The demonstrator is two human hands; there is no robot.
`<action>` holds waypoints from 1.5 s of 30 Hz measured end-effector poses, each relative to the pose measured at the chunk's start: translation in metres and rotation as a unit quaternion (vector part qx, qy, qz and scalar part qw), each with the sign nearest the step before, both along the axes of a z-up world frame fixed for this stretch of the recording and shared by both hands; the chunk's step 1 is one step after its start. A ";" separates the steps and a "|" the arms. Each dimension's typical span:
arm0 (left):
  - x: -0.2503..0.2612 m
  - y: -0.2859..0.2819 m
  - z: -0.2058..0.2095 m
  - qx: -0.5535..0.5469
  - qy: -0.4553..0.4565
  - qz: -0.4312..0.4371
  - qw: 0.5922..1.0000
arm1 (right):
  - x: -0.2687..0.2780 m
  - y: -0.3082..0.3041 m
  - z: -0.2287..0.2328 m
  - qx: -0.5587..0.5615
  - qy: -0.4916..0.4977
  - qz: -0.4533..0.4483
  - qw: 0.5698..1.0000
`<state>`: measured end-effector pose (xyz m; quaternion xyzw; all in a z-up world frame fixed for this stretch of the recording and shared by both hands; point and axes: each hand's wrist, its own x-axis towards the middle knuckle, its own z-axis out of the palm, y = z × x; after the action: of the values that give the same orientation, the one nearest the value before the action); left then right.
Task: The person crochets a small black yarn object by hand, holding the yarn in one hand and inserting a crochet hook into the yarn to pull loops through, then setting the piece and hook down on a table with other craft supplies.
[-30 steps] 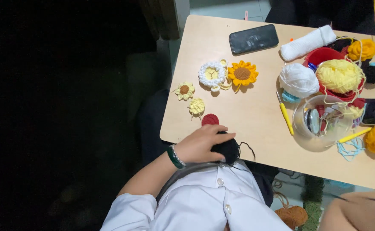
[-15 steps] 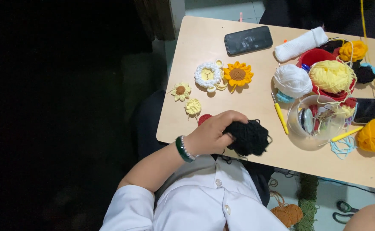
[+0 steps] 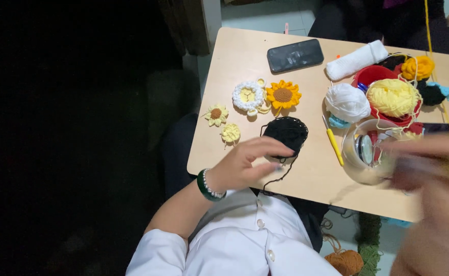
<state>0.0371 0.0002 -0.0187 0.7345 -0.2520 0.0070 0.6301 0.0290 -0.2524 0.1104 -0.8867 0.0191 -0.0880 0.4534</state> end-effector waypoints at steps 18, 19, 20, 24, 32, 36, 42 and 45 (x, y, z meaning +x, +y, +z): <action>-0.005 -0.033 -0.085 -0.254 0.268 0.079 0.926 | 0.057 0.053 -0.175 0.399 0.179 0.175 0.882; -0.006 -0.034 -0.087 -0.254 0.267 0.078 0.926 | 0.058 0.051 -0.178 0.399 0.178 0.174 0.882; -0.007 -0.036 -0.089 -0.262 0.271 0.070 0.924 | 0.059 0.049 -0.181 0.392 0.179 0.162 0.888; -0.012 -0.038 -0.095 -0.233 0.253 0.031 0.939 | 0.067 0.043 -0.179 0.379 0.113 0.159 0.905; -0.025 -0.037 -0.089 -0.167 0.264 0.003 0.950 | 0.080 0.032 -0.173 0.380 0.045 0.150 0.911; -0.027 -0.040 -0.105 -0.121 0.250 -0.009 0.960 | 0.082 0.035 -0.177 0.395 0.046 0.159 0.904; -0.039 -0.039 -0.068 0.005 0.219 -0.028 0.975 | 0.081 0.034 -0.154 0.411 0.113 0.162 0.890; -0.040 -0.039 -0.056 0.104 0.169 -0.038 0.979 | 0.084 0.036 -0.157 0.427 0.113 0.162 0.883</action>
<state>-0.0029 -0.0392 -0.0744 0.7766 -0.1690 -0.1674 0.5833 0.1127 -0.2169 -0.0464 -0.6023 -0.0382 0.1038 0.7906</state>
